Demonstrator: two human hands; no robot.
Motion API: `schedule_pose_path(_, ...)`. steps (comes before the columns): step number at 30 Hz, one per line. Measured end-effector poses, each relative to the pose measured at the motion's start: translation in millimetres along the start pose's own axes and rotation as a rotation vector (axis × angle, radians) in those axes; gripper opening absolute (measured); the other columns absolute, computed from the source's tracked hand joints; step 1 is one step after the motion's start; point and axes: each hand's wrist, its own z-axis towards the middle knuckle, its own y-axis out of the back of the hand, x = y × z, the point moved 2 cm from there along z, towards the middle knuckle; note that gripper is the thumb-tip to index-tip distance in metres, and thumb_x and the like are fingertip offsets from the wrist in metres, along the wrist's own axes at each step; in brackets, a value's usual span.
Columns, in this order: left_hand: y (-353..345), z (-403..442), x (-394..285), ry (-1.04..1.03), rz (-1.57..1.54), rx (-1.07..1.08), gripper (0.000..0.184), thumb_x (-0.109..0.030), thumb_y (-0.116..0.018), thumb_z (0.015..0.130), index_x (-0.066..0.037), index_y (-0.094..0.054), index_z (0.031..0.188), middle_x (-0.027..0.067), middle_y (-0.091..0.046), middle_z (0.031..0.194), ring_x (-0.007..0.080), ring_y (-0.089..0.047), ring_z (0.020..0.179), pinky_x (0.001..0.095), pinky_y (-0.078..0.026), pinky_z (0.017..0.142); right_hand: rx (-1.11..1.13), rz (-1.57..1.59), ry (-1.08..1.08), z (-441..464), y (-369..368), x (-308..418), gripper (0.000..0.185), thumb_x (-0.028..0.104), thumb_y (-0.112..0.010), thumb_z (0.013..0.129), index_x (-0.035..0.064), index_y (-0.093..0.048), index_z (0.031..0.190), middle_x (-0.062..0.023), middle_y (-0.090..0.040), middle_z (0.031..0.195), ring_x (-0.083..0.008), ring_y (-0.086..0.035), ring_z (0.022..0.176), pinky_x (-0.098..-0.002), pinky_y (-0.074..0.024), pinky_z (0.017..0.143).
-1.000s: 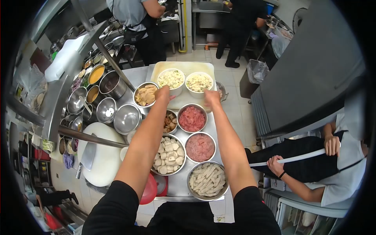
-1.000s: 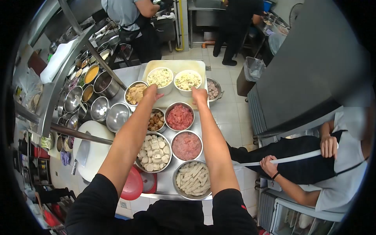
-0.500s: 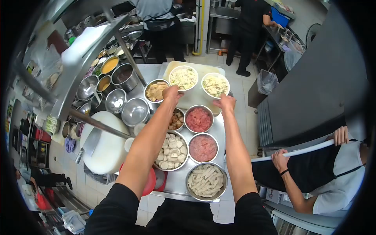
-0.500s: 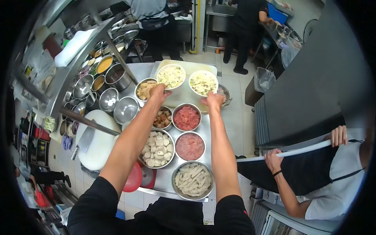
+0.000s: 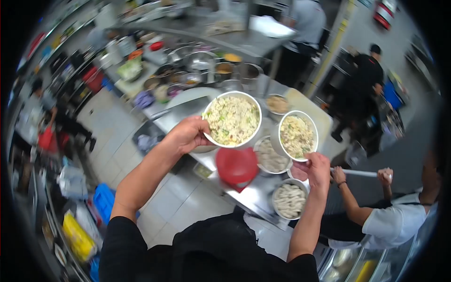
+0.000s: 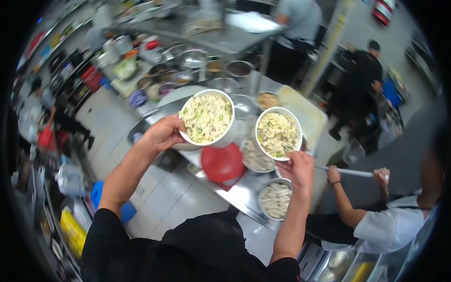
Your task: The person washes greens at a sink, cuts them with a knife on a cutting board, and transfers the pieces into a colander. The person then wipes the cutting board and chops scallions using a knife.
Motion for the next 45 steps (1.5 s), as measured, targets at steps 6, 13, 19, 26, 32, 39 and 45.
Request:
schedule_pose_path(6, 166, -194, 40, -0.234, -0.047, -0.479, 0.015, 0.005, -0.055, 0.074, -0.002, -0.052, 0.087, 0.0092, -0.062, 0.086, 0.0207, -0.066, 0.077, 0.0378, -0.058, 0.074, 0.351, -0.041, -0.058, -73, -176, -77, 0.017, 0.003, -0.058, 0.082, -0.0004, -0.056, 0.066, -0.0019, -0.051, 0.062, -0.0158, -0.062, 0.057, -0.0366, -0.0625, 0.06)
schedule_pose_path(13, 305, -356, 105, -0.41, -0.171, -0.99, 0.011, 0.006, -0.055, 0.076, -0.002, -0.047, 0.075, 0.0126, -0.061, 0.082, 0.0233, -0.066, 0.074, 0.0388, -0.059, 0.068, 0.713, -0.166, -0.289, -150, -367, -197, 0.016, 0.004, -0.057, 0.081, -0.0017, -0.054, 0.066, -0.0049, -0.055, 0.064, -0.0188, -0.064, 0.06, -0.034, -0.061, 0.063)
schedule_pose_path(19, 377, -430, 135, -0.451, -0.309, -1.156, 0.019, 0.003, -0.052, 0.078, 0.007, -0.054, 0.096, 0.0185, -0.063, 0.097, 0.0259, -0.067, 0.085, 0.0394, -0.058, 0.071, 0.848, -0.267, -0.297, -197, -492, -245, 0.015, 0.006, -0.058, 0.08, -0.0044, -0.057, 0.068, -0.0046, -0.056, 0.064, -0.015, -0.061, 0.057, -0.031, -0.0596, 0.061)
schedule_pose_path(26, 464, -450, 125, -0.489, -0.44, -1.283, 0.038, 0.005, -0.049, 0.076, 0.01, -0.051, 0.114, 0.019, -0.063, 0.108, 0.0276, -0.066, 0.092, 0.0417, -0.057, 0.078, 0.991, -0.276, -0.247, -197, -646, -295, 0.019, 0.006, -0.058, 0.081, -0.0044, -0.058, 0.064, -0.0049, -0.058, 0.062, -0.012, -0.058, 0.053, -0.0301, -0.0583, 0.059)
schedule_pose_path(32, 564, -436, 90, -0.517, -0.554, -1.389, 0.032, 0.005, -0.051, 0.076, 0.01, -0.053, 0.108, 0.0185, -0.064, 0.104, 0.0272, -0.067, 0.089, 0.0402, -0.058, 0.075, 1.143, -0.334, -0.29, -178, -801, -334, 0.02, 0.006, -0.056, 0.081, -0.0054, -0.057, 0.065, -0.0062, -0.058, 0.063, -0.0143, -0.062, 0.057, -0.0313, -0.059, 0.06)
schedule_pose_path(39, 672, -429, 19, -0.648, -0.718, -1.471, 0.024, 0.006, -0.052, 0.077, 0.009, -0.053, 0.1, 0.0182, -0.063, 0.098, 0.0273, -0.067, 0.084, 0.0406, -0.057, 0.073, 1.252, -0.381, -0.338, -180, -979, -349, 0.017, 0.004, -0.057, 0.08, -0.0059, -0.057, 0.067, -0.0069, -0.058, 0.065, -0.0156, -0.063, 0.058, -0.0311, -0.06, 0.06)
schedule_pose_path(45, 787, -439, -17, -0.715, -0.786, -1.52, 0.027, 0.005, -0.052, 0.078, 0.007, -0.053, 0.105, 0.0169, -0.063, 0.102, 0.0262, -0.066, 0.087, 0.0387, -0.056, 0.078, 1.309, -0.389, -0.348, -199, -1121, -393, 0.018, 0.004, -0.056, 0.081, -0.0049, -0.056, 0.066, -0.0063, -0.056, 0.064, -0.0152, -0.061, 0.057, -0.0304, -0.0598, 0.06)
